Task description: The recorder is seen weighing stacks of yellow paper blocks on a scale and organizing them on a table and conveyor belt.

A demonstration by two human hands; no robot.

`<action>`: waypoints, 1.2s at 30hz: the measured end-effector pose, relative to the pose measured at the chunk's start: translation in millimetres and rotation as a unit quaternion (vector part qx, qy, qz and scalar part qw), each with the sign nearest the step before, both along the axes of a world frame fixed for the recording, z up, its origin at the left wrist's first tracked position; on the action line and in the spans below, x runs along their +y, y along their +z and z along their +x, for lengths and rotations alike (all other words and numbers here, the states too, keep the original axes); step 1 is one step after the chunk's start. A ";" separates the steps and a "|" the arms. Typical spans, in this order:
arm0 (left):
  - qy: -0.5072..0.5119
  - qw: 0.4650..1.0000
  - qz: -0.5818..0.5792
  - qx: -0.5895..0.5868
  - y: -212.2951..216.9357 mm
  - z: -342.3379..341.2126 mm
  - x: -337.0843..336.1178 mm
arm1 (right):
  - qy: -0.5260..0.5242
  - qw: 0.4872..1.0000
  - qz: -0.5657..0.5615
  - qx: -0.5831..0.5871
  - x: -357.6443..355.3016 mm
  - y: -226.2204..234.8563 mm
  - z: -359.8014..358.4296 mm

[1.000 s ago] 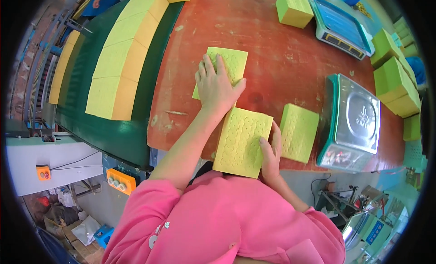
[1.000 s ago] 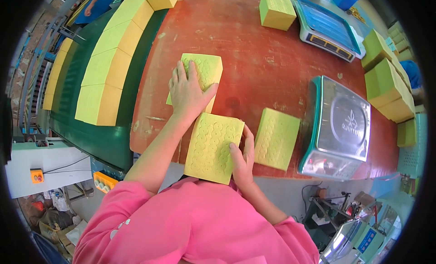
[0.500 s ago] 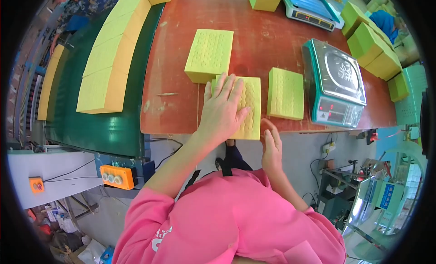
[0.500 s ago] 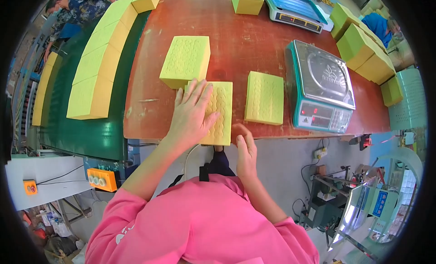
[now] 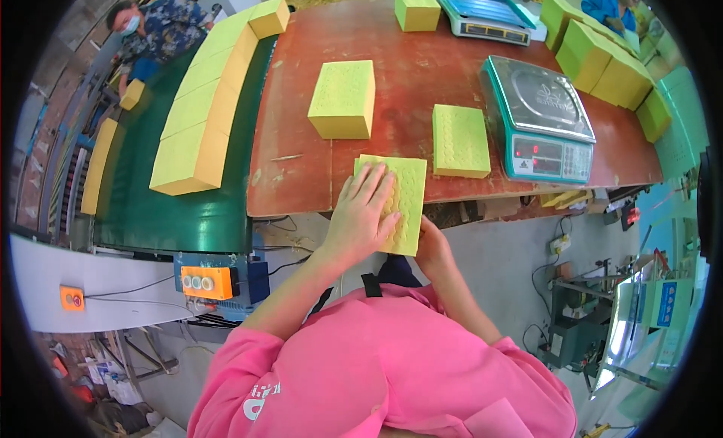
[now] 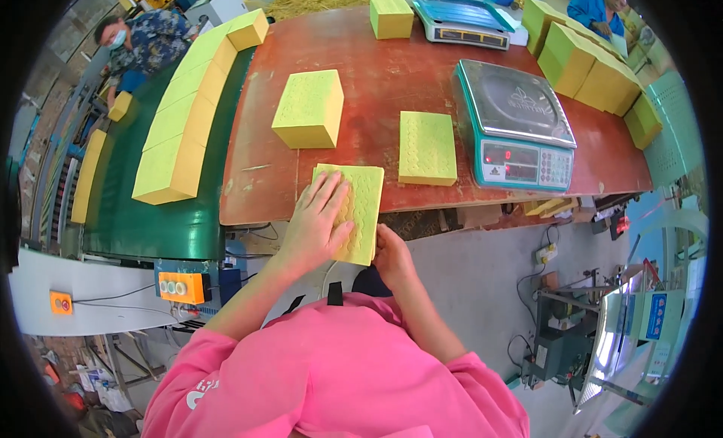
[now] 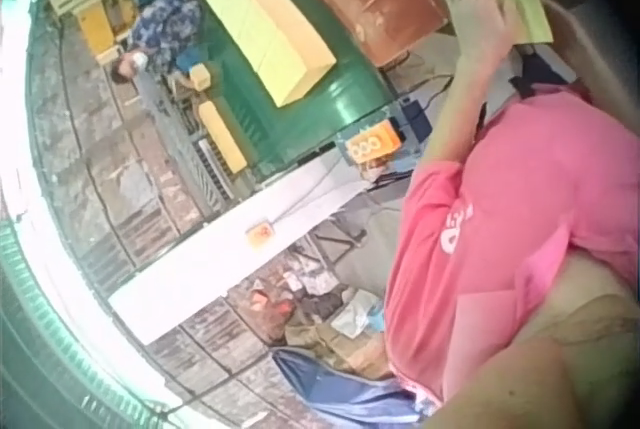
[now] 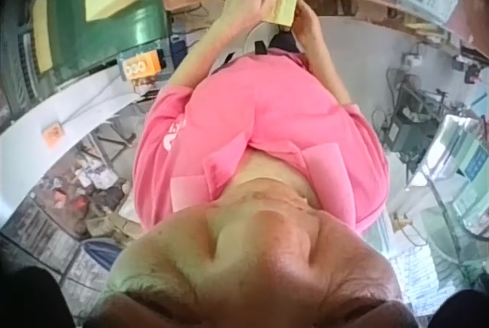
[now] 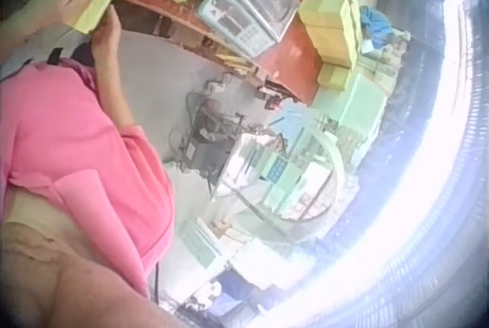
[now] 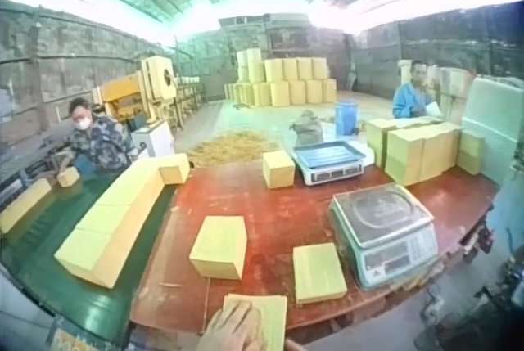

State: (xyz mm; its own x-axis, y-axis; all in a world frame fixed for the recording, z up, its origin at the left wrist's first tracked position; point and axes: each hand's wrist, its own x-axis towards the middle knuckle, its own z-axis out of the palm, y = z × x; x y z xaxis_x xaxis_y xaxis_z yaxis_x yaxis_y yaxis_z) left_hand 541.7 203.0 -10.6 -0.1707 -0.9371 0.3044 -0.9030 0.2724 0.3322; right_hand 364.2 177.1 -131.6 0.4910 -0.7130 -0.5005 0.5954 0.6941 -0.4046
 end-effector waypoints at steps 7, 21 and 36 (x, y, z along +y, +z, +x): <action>0.032 0.940 -0.028 0.339 -10.7 50.0 15.9 | 0.095 0.934 -0.295 0.176 -17.6 109.4 6.6; 0.093 0.757 0.067 0.643 -48.8 61.3 12.0 | 0.136 0.857 -0.396 0.301 -68.5 92.2 21.5; 0.126 0.580 0.159 0.789 -38.4 34.3 15.4 | -0.017 0.694 -0.564 0.447 -33.0 78.7 38.4</action>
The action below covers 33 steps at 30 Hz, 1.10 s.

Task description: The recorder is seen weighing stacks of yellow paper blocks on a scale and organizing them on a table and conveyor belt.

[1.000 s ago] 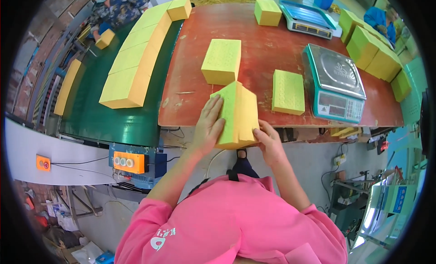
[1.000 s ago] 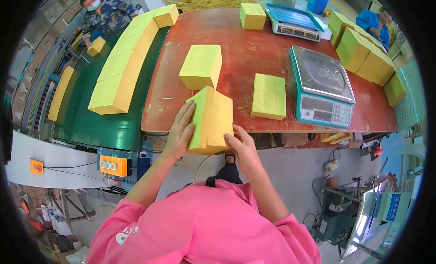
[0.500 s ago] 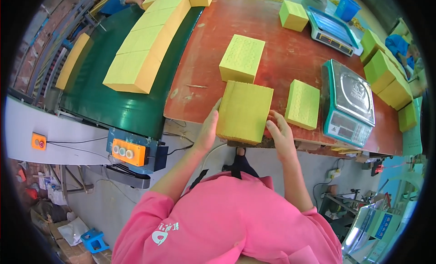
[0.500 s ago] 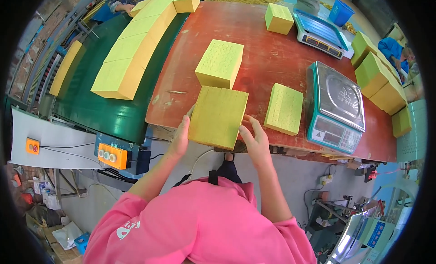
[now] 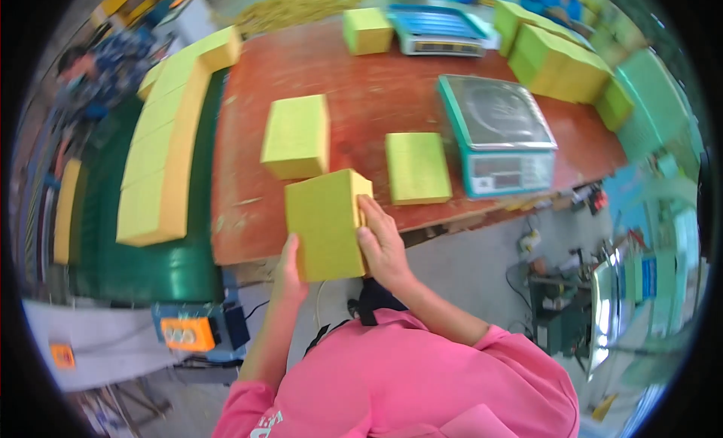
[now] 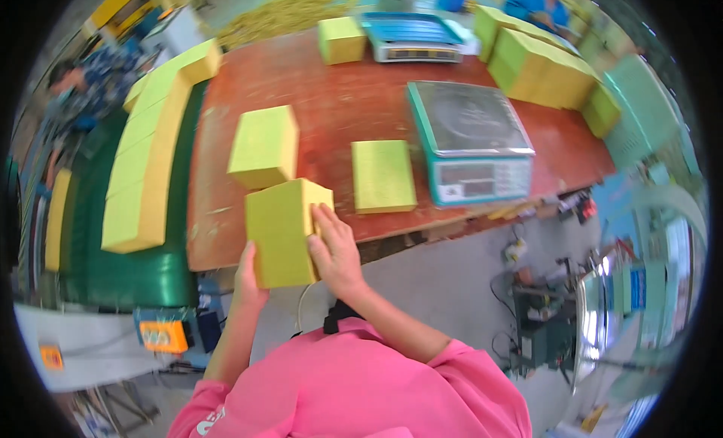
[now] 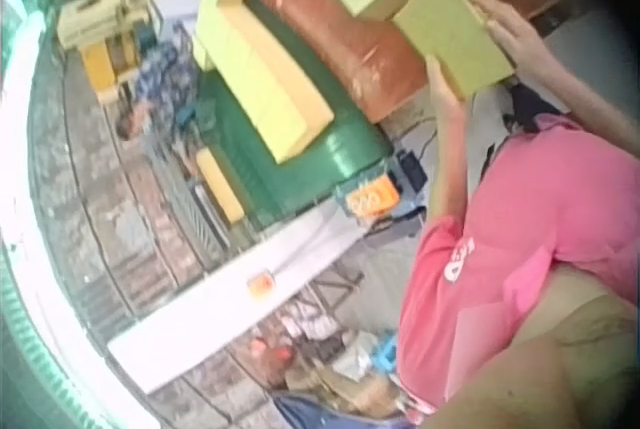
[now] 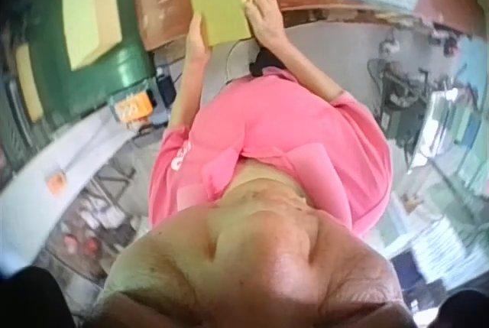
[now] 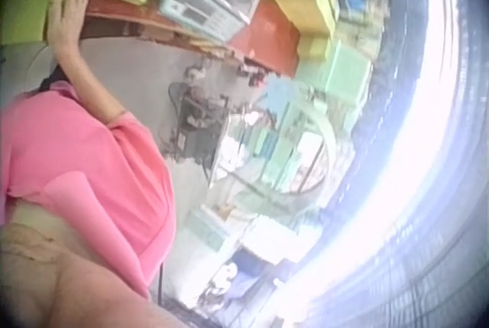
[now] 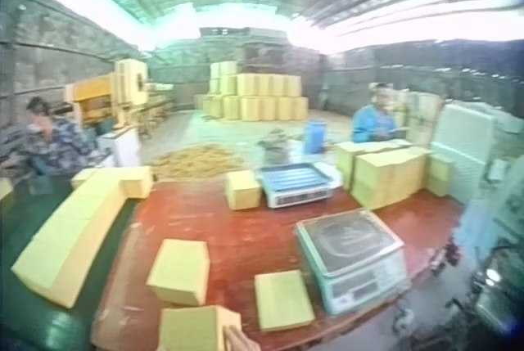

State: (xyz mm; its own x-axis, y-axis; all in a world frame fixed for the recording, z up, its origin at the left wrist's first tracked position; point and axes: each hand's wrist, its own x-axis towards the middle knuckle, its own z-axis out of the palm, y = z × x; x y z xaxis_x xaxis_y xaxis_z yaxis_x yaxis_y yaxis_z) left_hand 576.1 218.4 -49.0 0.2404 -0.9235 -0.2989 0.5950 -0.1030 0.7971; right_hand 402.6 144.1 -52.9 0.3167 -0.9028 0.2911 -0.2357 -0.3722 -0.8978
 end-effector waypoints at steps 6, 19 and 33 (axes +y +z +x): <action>-0.044 0.991 -0.019 0.121 18.6 -79.0 -36.3 | -0.075 0.993 -0.069 0.054 -16.8 81.8 -88.1; -0.170 0.964 -0.021 0.203 66.8 -272.7 -309.6 | -0.250 0.921 -0.248 0.166 -236.3 140.6 -262.8; 0.221 0.404 0.159 -0.873 76.5 -22.6 -295.0 | -0.069 0.925 -0.237 0.288 -308.7 144.8 -258.2</action>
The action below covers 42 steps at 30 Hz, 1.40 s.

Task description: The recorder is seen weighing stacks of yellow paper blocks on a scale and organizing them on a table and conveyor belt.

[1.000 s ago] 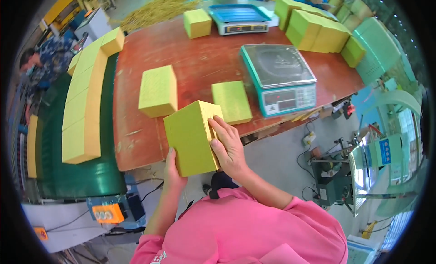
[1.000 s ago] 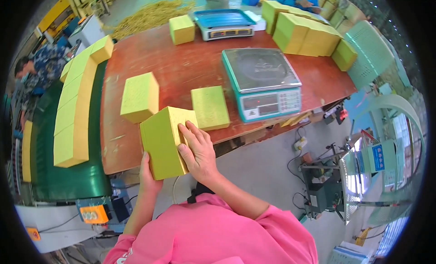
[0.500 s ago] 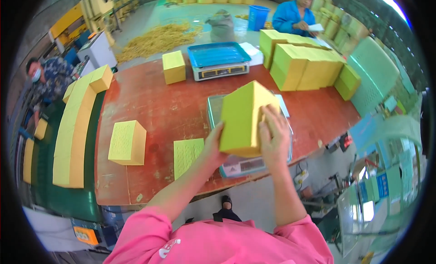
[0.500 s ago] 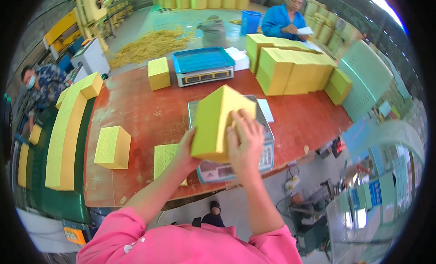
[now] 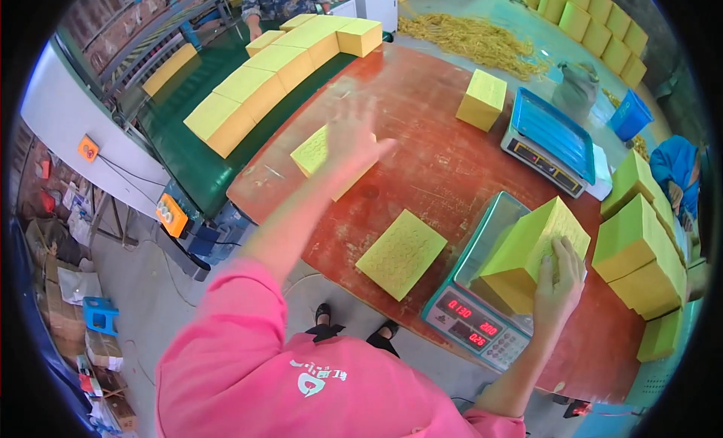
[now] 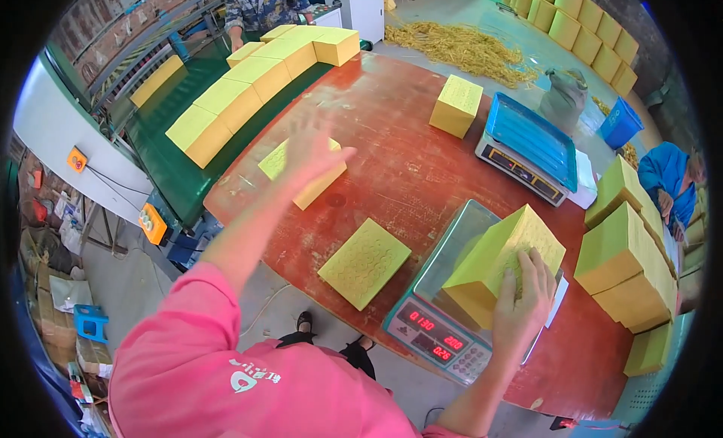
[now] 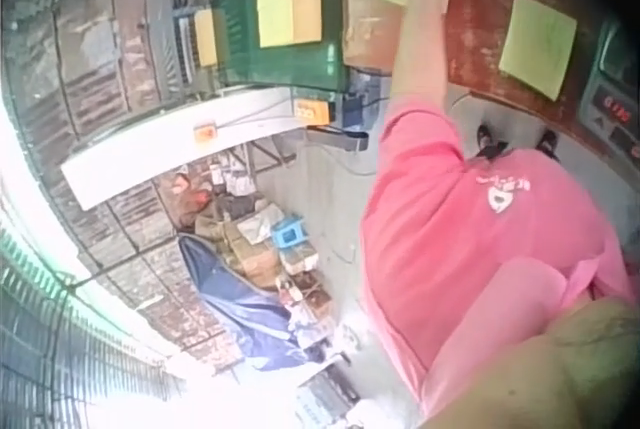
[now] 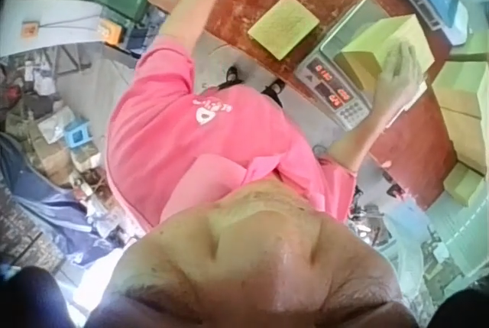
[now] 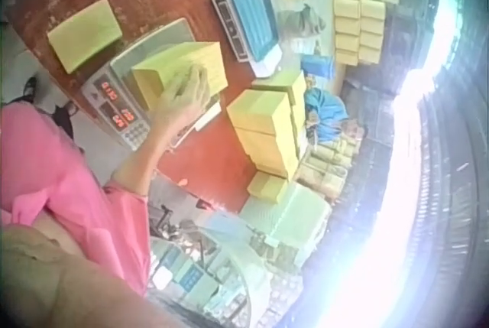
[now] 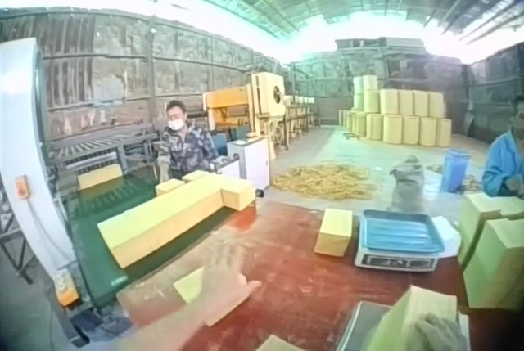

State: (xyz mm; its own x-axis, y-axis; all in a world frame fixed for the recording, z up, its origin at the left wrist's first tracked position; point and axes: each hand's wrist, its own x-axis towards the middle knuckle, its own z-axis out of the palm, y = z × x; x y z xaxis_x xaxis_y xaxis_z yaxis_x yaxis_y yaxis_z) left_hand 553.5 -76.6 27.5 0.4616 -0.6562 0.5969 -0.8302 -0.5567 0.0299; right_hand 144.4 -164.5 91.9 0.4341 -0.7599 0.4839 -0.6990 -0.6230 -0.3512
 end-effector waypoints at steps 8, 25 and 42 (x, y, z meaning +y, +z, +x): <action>-0.040 0.925 0.276 0.257 -12.6 40.2 50.0 | 0.045 0.988 0.016 -0.148 64.4 12.2 28.8; -0.138 0.743 -0.212 0.620 -94.9 13.0 352.1 | 0.256 0.863 0.435 -0.037 177.7 -134.0 273.0; -0.175 0.487 -0.203 0.831 -109.4 13.8 358.8 | 0.136 0.898 0.392 -0.145 307.6 -149.3 261.1</action>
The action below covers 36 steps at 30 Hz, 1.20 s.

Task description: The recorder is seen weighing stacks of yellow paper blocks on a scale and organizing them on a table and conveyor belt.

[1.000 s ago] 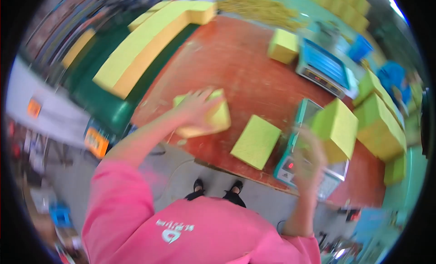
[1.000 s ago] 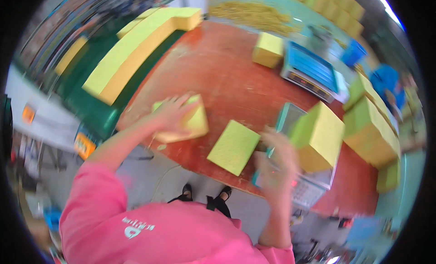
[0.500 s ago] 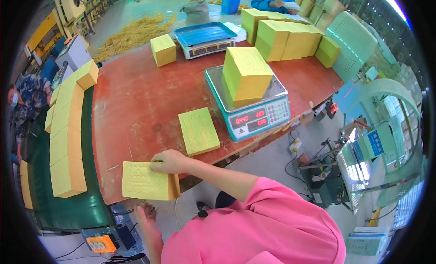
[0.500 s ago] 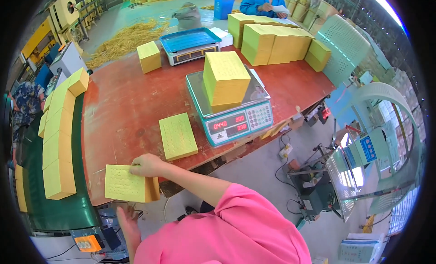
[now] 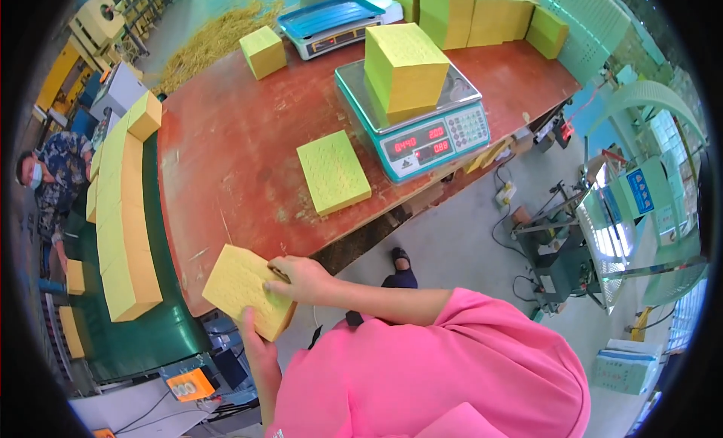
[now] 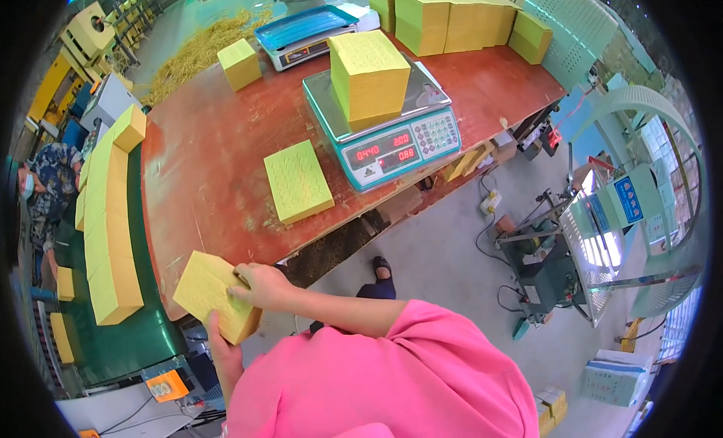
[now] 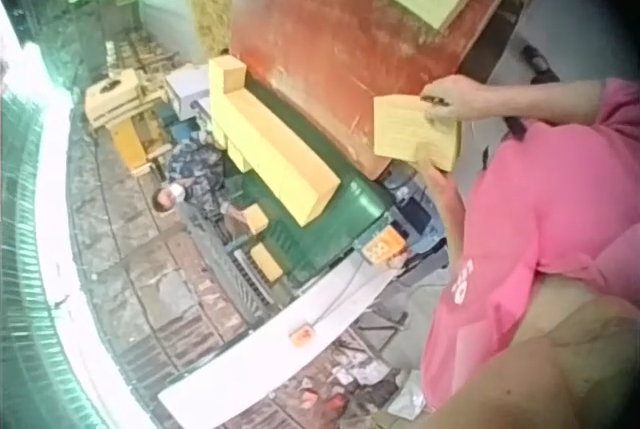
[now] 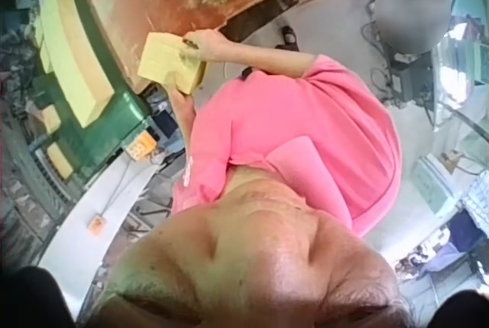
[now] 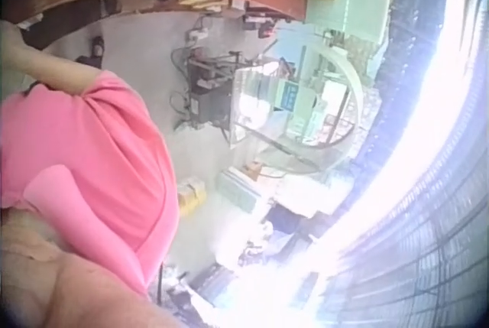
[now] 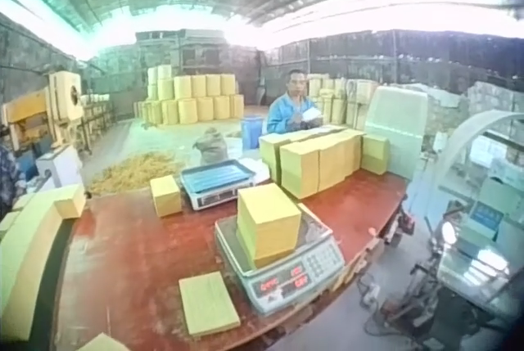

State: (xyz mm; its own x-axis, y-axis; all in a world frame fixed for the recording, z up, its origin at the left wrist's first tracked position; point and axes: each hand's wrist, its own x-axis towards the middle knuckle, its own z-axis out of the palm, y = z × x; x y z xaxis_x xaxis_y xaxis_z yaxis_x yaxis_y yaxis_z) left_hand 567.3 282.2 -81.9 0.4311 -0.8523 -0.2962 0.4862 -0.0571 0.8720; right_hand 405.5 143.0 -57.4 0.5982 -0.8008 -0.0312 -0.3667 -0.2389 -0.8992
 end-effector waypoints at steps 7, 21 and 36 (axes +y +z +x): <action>-0.079 0.829 -0.175 -0.525 34.8 -40.4 0.1 | -0.041 0.966 0.235 -0.101 -36.0 11.7 -74.9; -0.297 0.948 -0.110 -0.028 261.7 -252.2 -389.5 | -0.148 0.933 0.087 -0.316 -284.4 182.0 -325.7; -0.204 0.975 0.000 -0.087 243.9 -285.7 -448.9 | -0.118 0.933 0.188 -0.282 -367.2 138.3 -348.2</action>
State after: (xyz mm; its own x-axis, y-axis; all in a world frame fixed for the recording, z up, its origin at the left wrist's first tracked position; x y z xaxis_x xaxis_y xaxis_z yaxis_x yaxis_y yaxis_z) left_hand 281.6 -166.6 162.1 0.0999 -0.9631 -0.2498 0.2677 -0.2158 0.9390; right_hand 57.3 -224.2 80.9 0.4129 -0.9080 -0.0708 0.1878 0.1610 -0.9689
